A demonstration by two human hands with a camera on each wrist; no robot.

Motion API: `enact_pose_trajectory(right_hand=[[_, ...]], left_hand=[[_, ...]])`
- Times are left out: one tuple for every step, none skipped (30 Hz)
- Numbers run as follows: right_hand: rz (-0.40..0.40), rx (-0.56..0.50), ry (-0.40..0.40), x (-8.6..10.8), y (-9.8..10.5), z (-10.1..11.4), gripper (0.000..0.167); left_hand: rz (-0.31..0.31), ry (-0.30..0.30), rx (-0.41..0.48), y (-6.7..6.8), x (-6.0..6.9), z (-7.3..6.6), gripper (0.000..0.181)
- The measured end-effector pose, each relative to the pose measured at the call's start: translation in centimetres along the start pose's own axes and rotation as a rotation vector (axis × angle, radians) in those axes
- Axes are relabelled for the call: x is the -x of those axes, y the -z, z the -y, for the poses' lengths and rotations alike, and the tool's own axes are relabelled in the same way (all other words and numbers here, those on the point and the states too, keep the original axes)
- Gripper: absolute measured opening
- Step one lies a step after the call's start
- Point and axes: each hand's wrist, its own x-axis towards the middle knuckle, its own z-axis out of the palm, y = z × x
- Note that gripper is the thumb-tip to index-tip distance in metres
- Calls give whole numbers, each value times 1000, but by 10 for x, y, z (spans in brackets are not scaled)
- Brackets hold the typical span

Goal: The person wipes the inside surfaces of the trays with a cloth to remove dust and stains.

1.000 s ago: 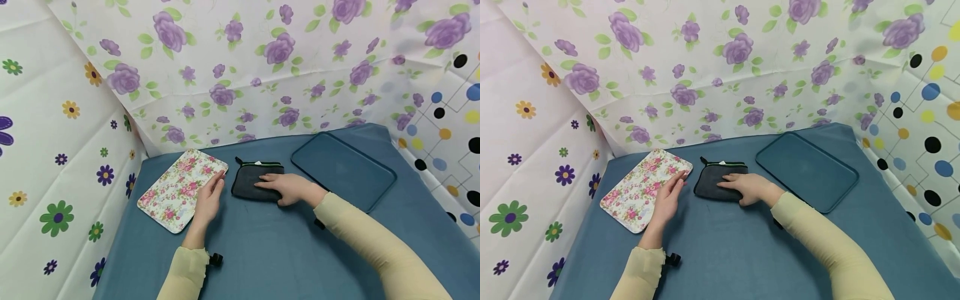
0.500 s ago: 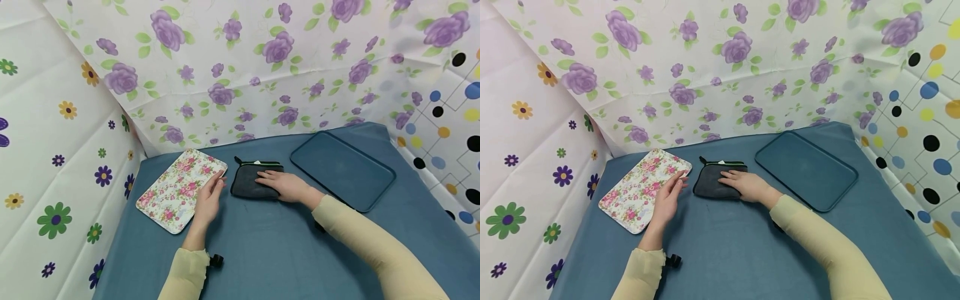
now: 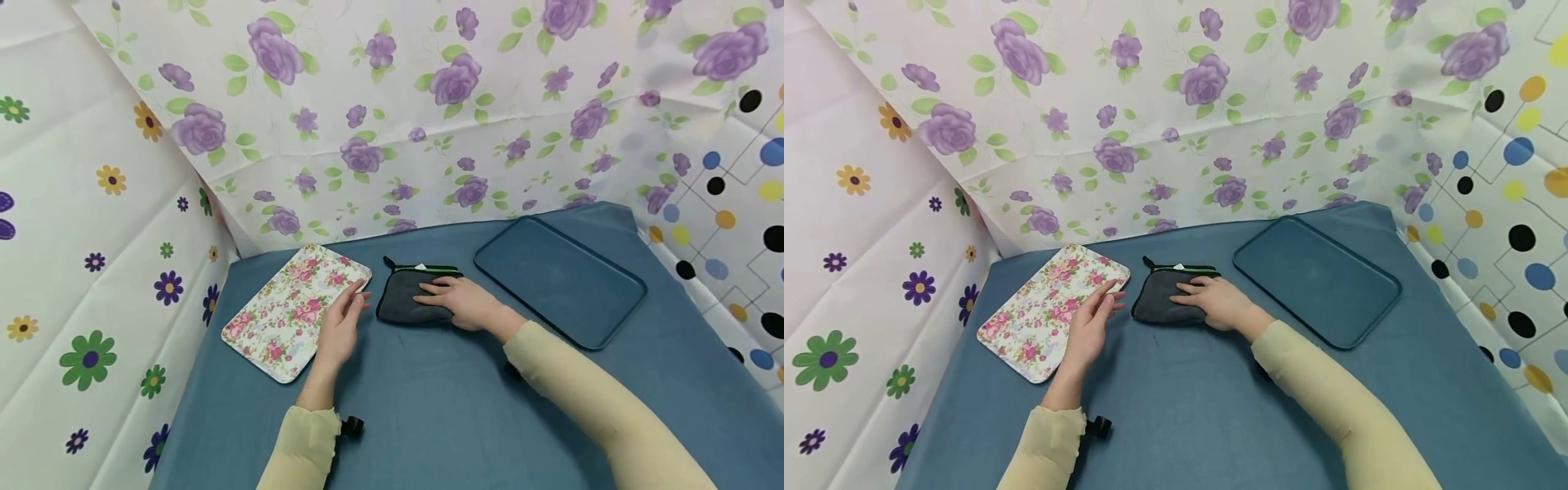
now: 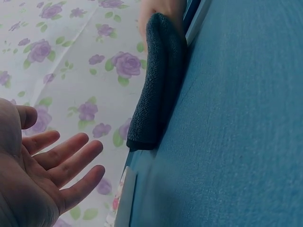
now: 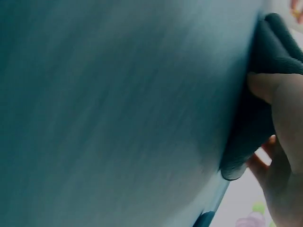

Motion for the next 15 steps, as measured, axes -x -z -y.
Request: enact_pose_trajectory(right_hand=[[4, -43, -18, 1, 0, 1, 81], [4, -76, -34, 1, 0, 2, 82], [1, -106, -48, 2, 1, 3, 84], [-5, -135, -57, 2, 1, 4, 85], [-15, -159, -64, 3, 1, 4, 86], [-26, -186, -69, 4, 0, 6, 86], [-40, -209, -73, 4, 2, 5, 84], [-53, -233, -79, 5, 4, 4, 82], [-69, -262, -85, 6, 5, 4, 78], [-86, -295, -93, 8, 6, 3, 75], [-109, -332, -101, 9, 8, 3, 69], [-135, -369, -109, 11, 9, 3, 64], [-164, -403, -120, 13, 11, 2, 61], [-200, -429, -130, 15, 13, 1, 58], [-239, -456, -139, 16, 17, 1, 58]], left_hand=[[-5, -2, 1, 0, -1, 7, 42], [-9, -6, 2, 0, -2, 12, 41], [-10, -9, 2, 1, -2, 12, 41], [-13, -7, -4, 1, -1, 13, 41], [-19, -5, -12, 2, 0, 12, 42], [-24, -2, -14, 2, 1, 12, 42], [-27, -3, -12, 2, 0, 11, 42], [-27, -3, -10, 2, 0, 10, 42], [-27, -1, -11, 2, 0, 10, 42], [-27, 2, -10, 2, 0, 10, 42], [-30, 7, -10, 2, 0, 10, 42], [-30, 12, -4, 2, 0, 10, 41], [-33, 15, -1, 2, 0, 10, 41], [-36, 17, 1, 3, -2, 10, 40], [-40, 17, 3, 3, -3, 10, 40]])
